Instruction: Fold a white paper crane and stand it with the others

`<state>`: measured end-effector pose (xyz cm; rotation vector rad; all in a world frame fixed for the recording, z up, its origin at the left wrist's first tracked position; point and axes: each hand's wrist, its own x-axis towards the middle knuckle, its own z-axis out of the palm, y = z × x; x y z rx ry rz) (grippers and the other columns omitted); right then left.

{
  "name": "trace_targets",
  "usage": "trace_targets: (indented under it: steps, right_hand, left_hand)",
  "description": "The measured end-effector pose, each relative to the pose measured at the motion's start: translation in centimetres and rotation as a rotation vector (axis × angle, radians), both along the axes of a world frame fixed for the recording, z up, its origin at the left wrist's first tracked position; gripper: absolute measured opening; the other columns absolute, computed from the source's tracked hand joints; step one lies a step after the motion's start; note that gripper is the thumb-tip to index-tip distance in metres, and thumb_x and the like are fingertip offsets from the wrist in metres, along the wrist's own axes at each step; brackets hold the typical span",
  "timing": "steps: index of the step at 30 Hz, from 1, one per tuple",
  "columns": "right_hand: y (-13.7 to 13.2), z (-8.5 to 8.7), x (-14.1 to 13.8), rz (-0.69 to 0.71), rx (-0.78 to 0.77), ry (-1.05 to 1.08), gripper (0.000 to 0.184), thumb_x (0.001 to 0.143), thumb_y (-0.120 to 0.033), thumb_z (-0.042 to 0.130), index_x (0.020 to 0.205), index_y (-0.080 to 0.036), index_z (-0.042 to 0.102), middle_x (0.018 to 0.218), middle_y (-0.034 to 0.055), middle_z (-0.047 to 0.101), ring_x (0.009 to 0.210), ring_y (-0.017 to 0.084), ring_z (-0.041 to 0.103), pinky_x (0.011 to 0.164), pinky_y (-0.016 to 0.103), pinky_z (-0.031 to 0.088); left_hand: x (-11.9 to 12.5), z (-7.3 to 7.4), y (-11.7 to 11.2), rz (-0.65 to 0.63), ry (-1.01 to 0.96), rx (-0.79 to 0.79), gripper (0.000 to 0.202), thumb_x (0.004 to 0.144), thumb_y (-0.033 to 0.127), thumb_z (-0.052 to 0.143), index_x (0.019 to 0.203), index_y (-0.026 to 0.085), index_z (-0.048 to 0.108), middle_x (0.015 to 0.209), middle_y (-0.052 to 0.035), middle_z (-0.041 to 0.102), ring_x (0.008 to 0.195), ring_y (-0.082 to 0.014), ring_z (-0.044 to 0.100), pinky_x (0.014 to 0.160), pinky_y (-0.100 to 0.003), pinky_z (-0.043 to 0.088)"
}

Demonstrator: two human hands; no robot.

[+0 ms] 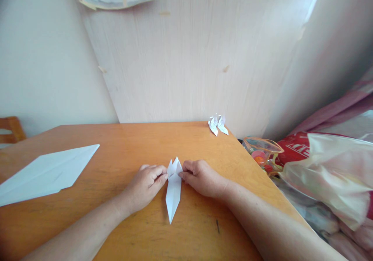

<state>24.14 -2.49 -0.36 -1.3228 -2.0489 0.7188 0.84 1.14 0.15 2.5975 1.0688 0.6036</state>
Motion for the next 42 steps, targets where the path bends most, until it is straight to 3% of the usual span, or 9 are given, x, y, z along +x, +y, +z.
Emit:
trace_targets:
  steps: [7, 14, 25, 29, 32, 35, 37, 42]
  right_hand:
    - [0.0, 0.1, -0.1, -0.001, 0.020, -0.006, 0.013, 0.094, -0.023, 0.054, 0.083, -0.020, 0.060, 0.076, -0.0030, 0.063, 0.070, 0.013, 0.058, 0.063, 0.023, 0.041]
    - [0.2, -0.1, -0.1, -0.010, 0.008, 0.003, 0.014, 0.094, -0.025, 0.054, 0.084, -0.019, 0.062, 0.076, -0.0022, 0.064, 0.069, 0.013, 0.057, 0.061, 0.023, 0.041]
    - [-0.3, 0.7, -0.2, -0.012, 0.012, -0.024, 0.014, 0.092, -0.025, 0.055, 0.081, -0.018, 0.060, 0.073, -0.0027, 0.060, 0.066, 0.012, 0.053, 0.058, 0.023, 0.037]
    - [-0.6, 0.8, -0.5, 0.012, 0.006, 0.039, 0.007, 0.091, -0.026, 0.058, 0.088, -0.019, 0.061, 0.073, -0.0036, 0.058, 0.065, 0.011, 0.051, 0.057, 0.022, 0.037]
    - [-0.7, 0.7, -0.8, 0.038, 0.065, 0.010, 0.007, 0.090, -0.025, 0.060, 0.086, -0.020, 0.060, 0.075, -0.0032, 0.059, 0.065, 0.011, 0.052, 0.059, 0.022, 0.037]
    - [-0.5, 0.5, -1.0, -0.057, 0.143, -0.115, 0.017, 0.089, -0.027, 0.059, 0.075, -0.020, 0.055, 0.071, -0.0030, 0.056, 0.061, 0.010, 0.048, 0.057, 0.023, 0.033]
    - [-0.2, 0.4, -1.1, -0.176, 0.185, -0.194, 0.022, 0.089, -0.028, 0.058, 0.070, -0.020, 0.050, 0.069, -0.0030, 0.054, 0.060, 0.010, 0.046, 0.056, 0.024, 0.029]
    - [0.0, 0.1, -1.3, -0.309, 0.165, -0.246, 0.021, 0.087, -0.026, 0.055, 0.068, -0.020, 0.048, 0.067, -0.0028, 0.056, 0.060, 0.011, 0.047, 0.055, 0.025, 0.026]
  left_hand:
    - [0.2, 0.0, -0.2, 0.008, -0.047, -0.037, 0.015, 0.095, 0.032, 0.055, 0.085, 0.022, 0.060, 0.081, 0.0019, 0.066, 0.082, -0.0184, 0.060, 0.079, -0.031, 0.033]
    - [0.3, -0.4, 0.2, 0.025, -0.018, -0.009, 0.025, 0.097, 0.032, 0.052, 0.076, 0.021, 0.057, 0.074, 0.0023, 0.063, 0.075, -0.0173, 0.057, 0.076, -0.032, 0.031]
    - [0.1, -0.1, 0.4, 0.002, 0.026, 0.001, 0.022, 0.098, 0.031, 0.052, 0.080, 0.021, 0.060, 0.078, 0.0010, 0.065, 0.076, -0.0176, 0.057, 0.075, -0.032, 0.033]
    - [0.0, -0.3, 0.4, -0.008, 0.012, 0.000, 0.022, 0.098, 0.030, 0.053, 0.079, 0.022, 0.061, 0.078, 0.0004, 0.066, 0.076, -0.0183, 0.059, 0.073, -0.031, 0.035]
    - [0.0, -0.4, 0.3, -0.028, -0.024, -0.019, 0.014, 0.096, 0.028, 0.055, 0.088, 0.024, 0.065, 0.084, 0.0005, 0.069, 0.081, -0.0193, 0.062, 0.076, -0.032, 0.038]
    - [0.1, -0.2, 0.0, 0.015, -0.142, -0.048, 0.008, 0.092, 0.026, 0.060, 0.099, 0.025, 0.065, 0.096, 0.0001, 0.072, 0.090, -0.0196, 0.064, 0.082, -0.033, 0.042]
    - [0.2, 0.1, -0.4, 0.055, -0.209, -0.017, 0.008, 0.089, 0.026, 0.064, 0.096, 0.023, 0.063, 0.097, -0.0008, 0.071, 0.091, -0.0201, 0.064, 0.084, -0.034, 0.042]
    - [0.4, 0.7, -1.3, -0.073, -0.120, 0.075, 0.011, 0.084, 0.031, 0.070, 0.085, 0.023, 0.064, 0.087, 0.0005, 0.067, 0.087, -0.0206, 0.060, 0.082, -0.036, 0.039]
